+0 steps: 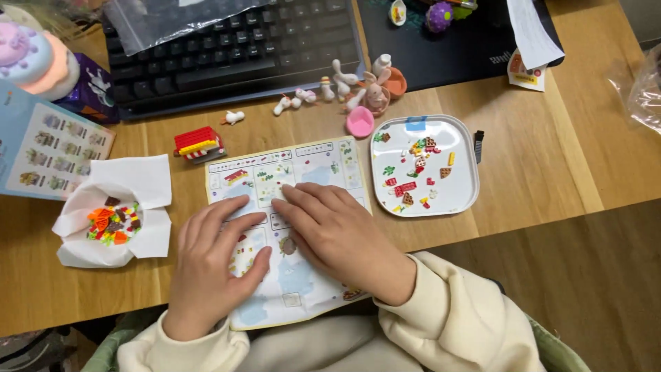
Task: Assembling a miniature building block set by following a paper instruction manual on a desk.
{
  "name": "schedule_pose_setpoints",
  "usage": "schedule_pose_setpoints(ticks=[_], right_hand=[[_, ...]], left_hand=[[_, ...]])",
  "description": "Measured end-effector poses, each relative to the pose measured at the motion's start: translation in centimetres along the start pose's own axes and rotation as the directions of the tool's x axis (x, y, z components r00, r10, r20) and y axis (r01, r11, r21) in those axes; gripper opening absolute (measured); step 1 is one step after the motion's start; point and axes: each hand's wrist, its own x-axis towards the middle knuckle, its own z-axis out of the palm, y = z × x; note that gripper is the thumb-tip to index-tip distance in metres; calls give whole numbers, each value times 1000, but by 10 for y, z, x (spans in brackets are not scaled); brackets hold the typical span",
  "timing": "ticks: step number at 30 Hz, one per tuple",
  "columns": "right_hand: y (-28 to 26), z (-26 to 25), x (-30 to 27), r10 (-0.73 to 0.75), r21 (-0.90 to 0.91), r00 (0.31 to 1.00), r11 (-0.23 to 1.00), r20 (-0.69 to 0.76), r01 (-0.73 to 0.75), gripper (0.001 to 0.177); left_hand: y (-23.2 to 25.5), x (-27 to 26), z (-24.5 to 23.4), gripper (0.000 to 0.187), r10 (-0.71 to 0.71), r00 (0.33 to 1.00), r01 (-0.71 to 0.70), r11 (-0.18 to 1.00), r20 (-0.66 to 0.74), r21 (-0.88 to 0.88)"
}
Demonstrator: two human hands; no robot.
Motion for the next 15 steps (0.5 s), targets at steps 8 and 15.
schedule_pose_setpoints(ticks=[8, 15], right_hand=[[3, 3, -11, -1, -2, 999, 1000, -52, 1, 42], [6, 4, -16, -9, 51, 997, 999, -71, 12, 44]], left_hand=[[6, 1, -1, 37, -48, 999, 48, 999, 26, 2], [8, 3, -2, 35, -53, 998, 52, 999, 47, 9]])
